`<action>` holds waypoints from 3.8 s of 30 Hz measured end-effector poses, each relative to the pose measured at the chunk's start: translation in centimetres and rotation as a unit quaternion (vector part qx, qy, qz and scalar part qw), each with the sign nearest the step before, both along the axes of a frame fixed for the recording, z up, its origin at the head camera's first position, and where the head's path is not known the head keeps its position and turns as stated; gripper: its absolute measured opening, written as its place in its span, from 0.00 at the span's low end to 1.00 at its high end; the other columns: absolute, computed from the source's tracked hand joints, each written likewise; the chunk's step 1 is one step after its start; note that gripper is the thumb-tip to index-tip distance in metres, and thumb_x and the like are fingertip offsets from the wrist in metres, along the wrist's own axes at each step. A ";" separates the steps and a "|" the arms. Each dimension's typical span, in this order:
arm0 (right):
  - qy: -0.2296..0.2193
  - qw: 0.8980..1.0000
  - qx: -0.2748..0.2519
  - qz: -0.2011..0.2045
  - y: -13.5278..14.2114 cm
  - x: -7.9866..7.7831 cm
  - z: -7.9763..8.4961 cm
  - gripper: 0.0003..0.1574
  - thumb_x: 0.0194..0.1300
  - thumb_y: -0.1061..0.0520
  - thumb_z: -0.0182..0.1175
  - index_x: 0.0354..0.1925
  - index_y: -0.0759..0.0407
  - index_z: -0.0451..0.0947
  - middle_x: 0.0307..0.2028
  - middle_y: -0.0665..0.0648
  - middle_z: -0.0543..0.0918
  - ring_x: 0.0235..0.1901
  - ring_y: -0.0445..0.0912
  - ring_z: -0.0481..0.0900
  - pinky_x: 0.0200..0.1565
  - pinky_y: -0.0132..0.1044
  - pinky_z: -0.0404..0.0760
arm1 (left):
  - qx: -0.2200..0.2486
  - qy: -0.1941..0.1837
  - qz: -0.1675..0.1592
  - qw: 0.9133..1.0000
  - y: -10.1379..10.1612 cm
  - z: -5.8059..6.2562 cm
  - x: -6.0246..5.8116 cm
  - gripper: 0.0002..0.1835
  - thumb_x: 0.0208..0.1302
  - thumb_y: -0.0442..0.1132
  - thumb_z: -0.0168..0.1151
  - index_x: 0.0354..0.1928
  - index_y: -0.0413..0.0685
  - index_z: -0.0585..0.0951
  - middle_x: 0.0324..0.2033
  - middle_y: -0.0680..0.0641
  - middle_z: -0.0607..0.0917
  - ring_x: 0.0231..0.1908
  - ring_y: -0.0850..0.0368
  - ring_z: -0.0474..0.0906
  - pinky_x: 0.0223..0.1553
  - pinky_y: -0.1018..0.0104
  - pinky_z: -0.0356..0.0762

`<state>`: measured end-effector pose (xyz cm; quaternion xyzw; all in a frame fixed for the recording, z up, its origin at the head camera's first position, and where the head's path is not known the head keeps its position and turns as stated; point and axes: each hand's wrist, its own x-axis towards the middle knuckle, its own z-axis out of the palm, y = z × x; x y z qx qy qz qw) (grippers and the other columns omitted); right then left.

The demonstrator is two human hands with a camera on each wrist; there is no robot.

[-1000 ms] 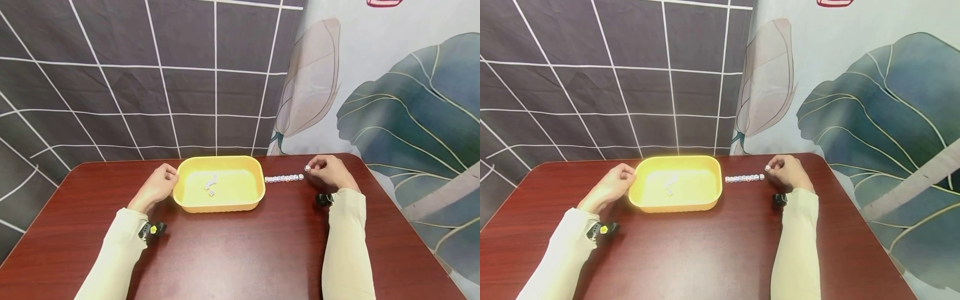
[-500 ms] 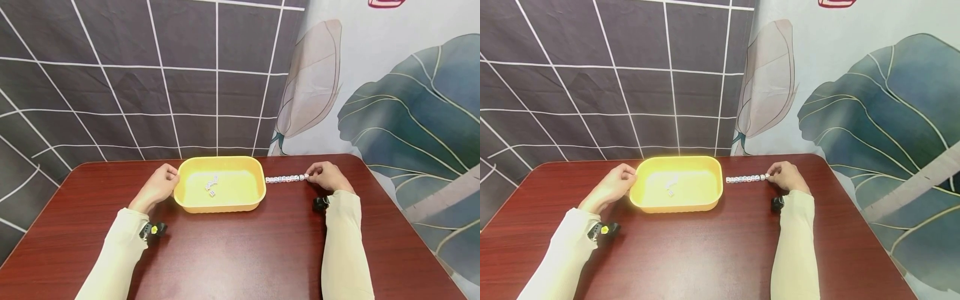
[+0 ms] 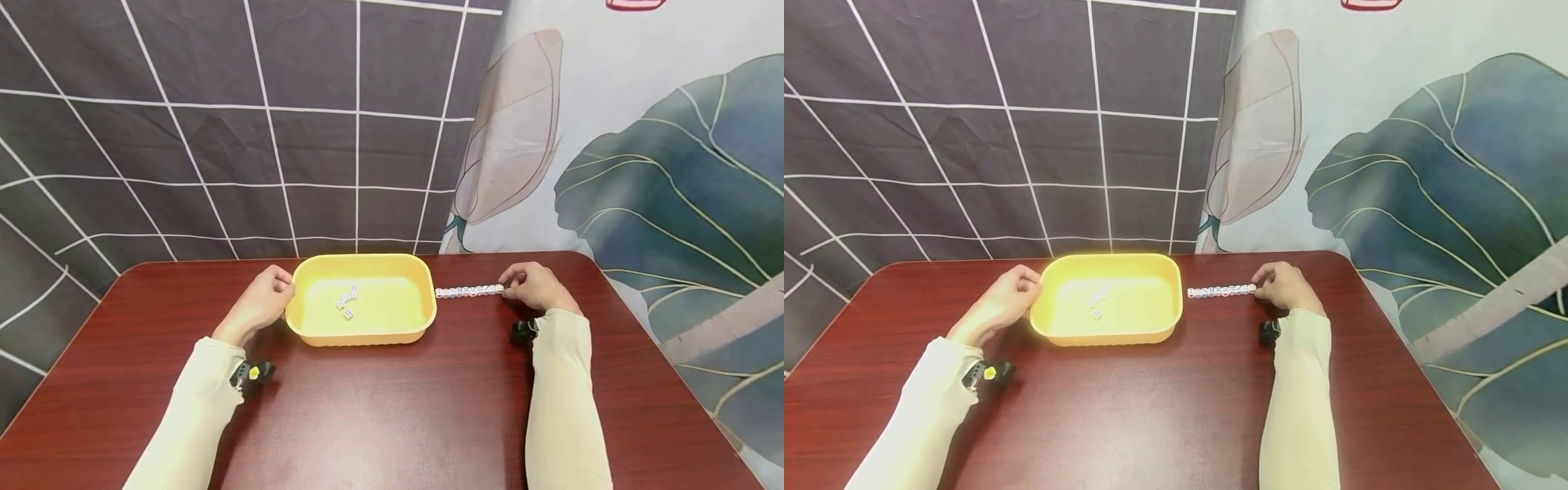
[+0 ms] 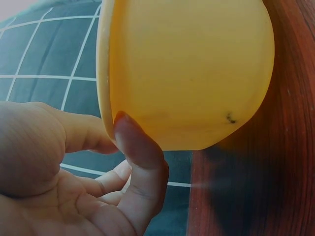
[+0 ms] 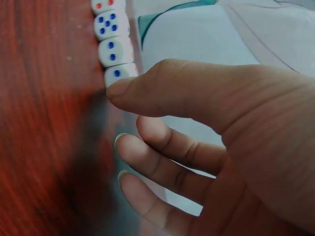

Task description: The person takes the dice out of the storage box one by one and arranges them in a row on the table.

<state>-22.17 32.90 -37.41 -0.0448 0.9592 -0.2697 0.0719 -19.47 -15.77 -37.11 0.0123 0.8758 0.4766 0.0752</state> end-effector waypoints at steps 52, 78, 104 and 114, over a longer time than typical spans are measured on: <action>0.118 0.978 -0.100 0.139 -13.9 -0.2 3.9 0.16 0.61 0.60 0.71 0.48 0.61 0.83 0.31 0.54 0.79 0.31 0.45 0.76 0.36 0.33 0.77 | 0.002 -0.006 -0.001 1.000 0.3 0.2 0.3 0.12 0.74 0.33 0.50 0.52 0.30 0.69 0.40 0.35 0.78 0.26 0.56 0.76 0.30 0.64 0.81; 0.080 0.961 -0.043 0.262 -22.5 0.9 -0.2 0.13 0.60 0.60 0.70 0.46 0.56 0.85 0.25 0.49 0.77 0.28 0.39 0.72 0.36 0.30 0.73 | 0.000 -0.001 -0.001 1.000 0.3 0.2 0.3 0.12 0.72 0.33 0.49 0.52 0.31 0.69 0.39 0.36 0.78 0.26 0.56 0.76 0.29 0.66 0.80; 0.031 0.955 -0.036 0.294 -24.0 0.2 -2.0 0.10 0.61 0.65 0.66 0.40 0.54 0.87 0.24 0.47 0.79 0.25 0.35 0.70 0.31 0.24 0.68 | -0.008 -0.002 0.002 1.000 0.4 0.3 0.5 0.12 0.73 0.33 0.50 0.52 0.31 0.69 0.39 0.37 0.78 0.27 0.55 0.76 0.29 0.65 0.80; 0.044 0.960 -0.022 0.277 -23.5 0.5 -1.2 0.05 0.63 0.61 0.68 0.38 0.52 0.86 0.19 0.45 0.73 0.22 0.35 0.68 0.29 0.27 0.65 | 0.000 -0.002 -0.001 1.000 0.4 0.2 0.5 0.12 0.72 0.33 0.49 0.52 0.31 0.69 0.38 0.37 0.78 0.26 0.56 0.76 0.28 0.66 0.80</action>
